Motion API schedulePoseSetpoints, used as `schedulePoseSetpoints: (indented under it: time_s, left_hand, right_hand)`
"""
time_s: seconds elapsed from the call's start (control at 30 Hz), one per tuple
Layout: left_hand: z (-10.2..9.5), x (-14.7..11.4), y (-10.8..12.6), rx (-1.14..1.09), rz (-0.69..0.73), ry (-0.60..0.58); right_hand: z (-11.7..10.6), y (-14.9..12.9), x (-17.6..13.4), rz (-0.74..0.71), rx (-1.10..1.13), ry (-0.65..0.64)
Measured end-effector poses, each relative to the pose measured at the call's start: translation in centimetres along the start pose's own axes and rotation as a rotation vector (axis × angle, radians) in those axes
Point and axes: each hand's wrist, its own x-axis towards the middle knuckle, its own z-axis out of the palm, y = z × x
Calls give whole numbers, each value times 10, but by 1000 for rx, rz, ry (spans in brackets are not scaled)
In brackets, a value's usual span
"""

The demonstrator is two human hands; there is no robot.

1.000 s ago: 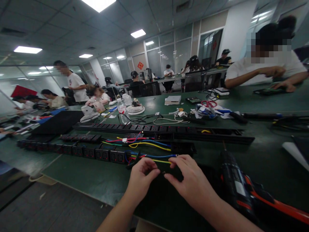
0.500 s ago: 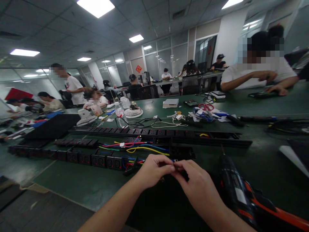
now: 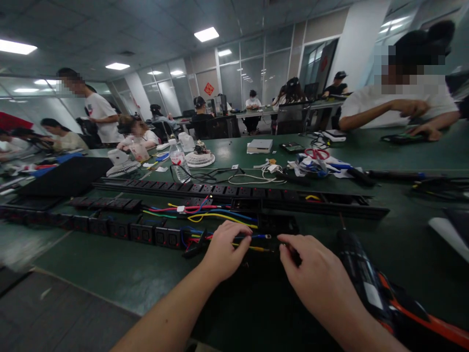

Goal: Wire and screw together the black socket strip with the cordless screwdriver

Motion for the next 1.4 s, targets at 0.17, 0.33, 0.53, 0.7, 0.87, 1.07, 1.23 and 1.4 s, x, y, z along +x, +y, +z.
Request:
schedulePoseSetpoints:
  time_s: [0.17, 0.33, 0.53, 0.7, 0.87, 1.07, 1.23, 1.4]
  left_hand:
    - [9, -3, -1, 62, -9, -32]
    - [16, -5, -3, 117, 2, -109]
    - [18, -5, -6, 130, -22, -150]
    - [18, -5, -6, 144, -36, -206]
    - [17, -3, -6, 146, -57, -210]
    - [18, -4, -7, 141, -51, -207]
    - [17, -3, -10, 149, -45, -253]
    - [17, -3, -10, 142, -39, -265]
  right_hand:
    - [-10, 14, 4, 39, -92, -129]
    - [-24, 24, 10, 130, -107, -194]
    - [-24, 22, 12, 107, 24, -265]
    - [-29, 17, 12, 118, 17, -278]
    - [-35, 11, 14, 114, 54, -187]
    - [-31, 18, 13, 70, -43, -290]
    - [-37, 30, 14, 46, -159, -340]
    - [-35, 33, 15, -92, -268, -390]
